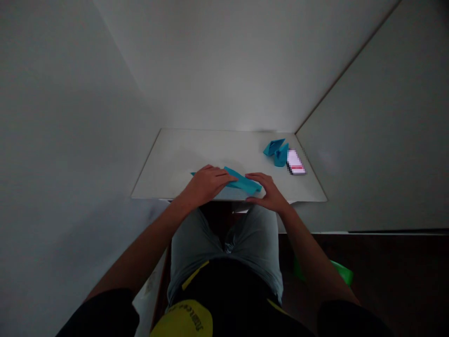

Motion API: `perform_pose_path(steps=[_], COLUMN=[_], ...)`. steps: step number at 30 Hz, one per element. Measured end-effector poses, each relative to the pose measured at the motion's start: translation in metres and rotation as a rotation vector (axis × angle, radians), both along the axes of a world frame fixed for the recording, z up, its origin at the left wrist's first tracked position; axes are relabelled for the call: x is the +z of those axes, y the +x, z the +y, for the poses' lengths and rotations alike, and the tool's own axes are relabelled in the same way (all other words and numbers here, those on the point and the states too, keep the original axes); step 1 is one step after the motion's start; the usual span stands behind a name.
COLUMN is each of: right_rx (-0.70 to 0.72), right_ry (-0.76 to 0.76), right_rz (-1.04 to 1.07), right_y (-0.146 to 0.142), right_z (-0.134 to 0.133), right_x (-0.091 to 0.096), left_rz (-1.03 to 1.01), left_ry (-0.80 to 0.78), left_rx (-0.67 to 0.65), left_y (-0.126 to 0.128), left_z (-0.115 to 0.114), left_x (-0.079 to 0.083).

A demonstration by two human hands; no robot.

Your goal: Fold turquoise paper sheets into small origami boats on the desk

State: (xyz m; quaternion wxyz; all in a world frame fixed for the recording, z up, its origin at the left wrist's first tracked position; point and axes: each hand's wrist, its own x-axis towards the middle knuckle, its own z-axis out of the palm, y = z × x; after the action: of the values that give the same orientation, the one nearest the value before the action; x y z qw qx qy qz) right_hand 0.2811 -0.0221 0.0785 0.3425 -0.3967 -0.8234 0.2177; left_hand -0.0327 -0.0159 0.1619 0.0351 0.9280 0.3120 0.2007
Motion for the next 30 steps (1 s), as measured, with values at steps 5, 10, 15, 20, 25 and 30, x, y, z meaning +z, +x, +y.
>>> perform_pose_path(steps=[5,10,15,20,25,30], right_rx=[-0.141,-0.279,-0.285,-0.226,-0.292,-0.304], right_ry=[-0.141,-0.201,-0.416,-0.507,-0.444,-0.444], right_rz=[0.209,0.53,0.632,0.598,0.421,0.458], right_y=[-0.017,-0.018,-0.021,-0.019,-0.009,-0.007], right_z=[0.018,0.042,0.071,0.091,0.09,0.088], right_x=[0.035,0.037,-0.003,-0.06,-0.096,-0.104], left_rz=[-0.257,-0.843,-1.048,-1.042,-0.796,-0.703], left_ry=[0.175,0.076,-0.62,-0.715,-0.671,-0.62], left_rx=[0.172,0.457,0.396,0.524,0.526,0.544], left_y=[0.001,-0.028,-0.027,-0.024,-0.029,-0.029], left_z=[0.026,0.055,0.076,0.081,0.073,0.073], left_x=[0.075,0.02,-0.089,-0.14,-0.165,-0.173])
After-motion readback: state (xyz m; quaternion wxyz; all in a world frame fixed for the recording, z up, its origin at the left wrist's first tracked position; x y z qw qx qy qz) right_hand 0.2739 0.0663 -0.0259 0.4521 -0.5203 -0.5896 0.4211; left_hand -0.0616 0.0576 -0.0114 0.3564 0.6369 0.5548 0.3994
